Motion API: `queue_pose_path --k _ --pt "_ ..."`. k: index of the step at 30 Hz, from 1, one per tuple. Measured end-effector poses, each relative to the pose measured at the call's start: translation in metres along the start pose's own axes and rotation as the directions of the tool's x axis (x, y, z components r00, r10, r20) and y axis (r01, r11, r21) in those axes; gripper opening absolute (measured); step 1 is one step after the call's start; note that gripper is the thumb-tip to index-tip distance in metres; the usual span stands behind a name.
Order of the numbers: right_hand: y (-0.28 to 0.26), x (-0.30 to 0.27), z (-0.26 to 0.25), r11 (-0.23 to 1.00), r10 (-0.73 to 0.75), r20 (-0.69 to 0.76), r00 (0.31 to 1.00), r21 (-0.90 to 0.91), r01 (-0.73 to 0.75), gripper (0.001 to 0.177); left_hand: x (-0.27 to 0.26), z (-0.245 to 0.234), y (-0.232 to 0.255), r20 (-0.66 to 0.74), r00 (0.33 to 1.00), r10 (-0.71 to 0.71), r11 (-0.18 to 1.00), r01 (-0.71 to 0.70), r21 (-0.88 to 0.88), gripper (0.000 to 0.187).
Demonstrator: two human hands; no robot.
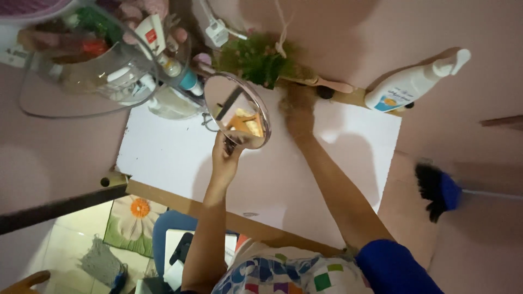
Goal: The person cleans a cluttered desk by moving items aside, wiping the surface with a cloth, and then returning the items. They handle a laptop, phone, glasses, and a mirror during the process.
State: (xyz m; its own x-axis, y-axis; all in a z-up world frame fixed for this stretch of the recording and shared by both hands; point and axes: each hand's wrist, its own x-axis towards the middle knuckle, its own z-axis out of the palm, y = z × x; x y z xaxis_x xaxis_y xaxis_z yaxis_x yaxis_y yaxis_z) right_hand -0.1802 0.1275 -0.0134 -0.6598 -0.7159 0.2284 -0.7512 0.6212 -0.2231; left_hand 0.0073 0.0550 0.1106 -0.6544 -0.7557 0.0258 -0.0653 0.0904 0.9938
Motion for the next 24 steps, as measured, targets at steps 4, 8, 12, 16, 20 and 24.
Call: queue_pose_path --k 4,8,12,16,20,24 --pt "-0.039 -0.076 0.018 0.932 -0.277 0.044 0.960 0.255 0.257 0.020 -0.008 -0.015 0.018 -0.040 0.999 -0.015 0.997 0.012 -0.079 0.016" --pt "-0.065 -0.130 -0.072 0.765 -0.642 0.273 0.716 0.285 0.577 0.027 -0.007 -0.033 0.014 -0.036 0.998 -0.044 0.997 0.042 -0.062 0.019" --pt "-0.002 -0.117 -0.062 0.458 -0.479 0.331 0.813 0.885 -0.090 0.051 -0.010 -0.049 0.019 -0.020 0.999 -0.050 0.997 0.049 -0.057 0.017" --pt "0.035 -0.057 -0.044 0.948 0.062 -0.117 0.991 0.318 -0.022 0.031 -0.016 -0.058 0.021 -0.026 0.998 -0.060 0.994 0.057 -0.095 0.019" --pt "0.008 -0.021 -0.002 0.941 -0.152 -0.116 0.981 0.288 0.180 0.065 -0.022 -0.045 0.008 -0.022 0.995 -0.100 0.990 0.097 -0.098 0.016" --pt "-0.001 -0.108 0.083 0.888 -0.344 0.006 0.939 0.327 0.323 0.019 -0.023 -0.022 -0.025 0.030 0.982 -0.186 0.975 0.188 -0.118 0.014"
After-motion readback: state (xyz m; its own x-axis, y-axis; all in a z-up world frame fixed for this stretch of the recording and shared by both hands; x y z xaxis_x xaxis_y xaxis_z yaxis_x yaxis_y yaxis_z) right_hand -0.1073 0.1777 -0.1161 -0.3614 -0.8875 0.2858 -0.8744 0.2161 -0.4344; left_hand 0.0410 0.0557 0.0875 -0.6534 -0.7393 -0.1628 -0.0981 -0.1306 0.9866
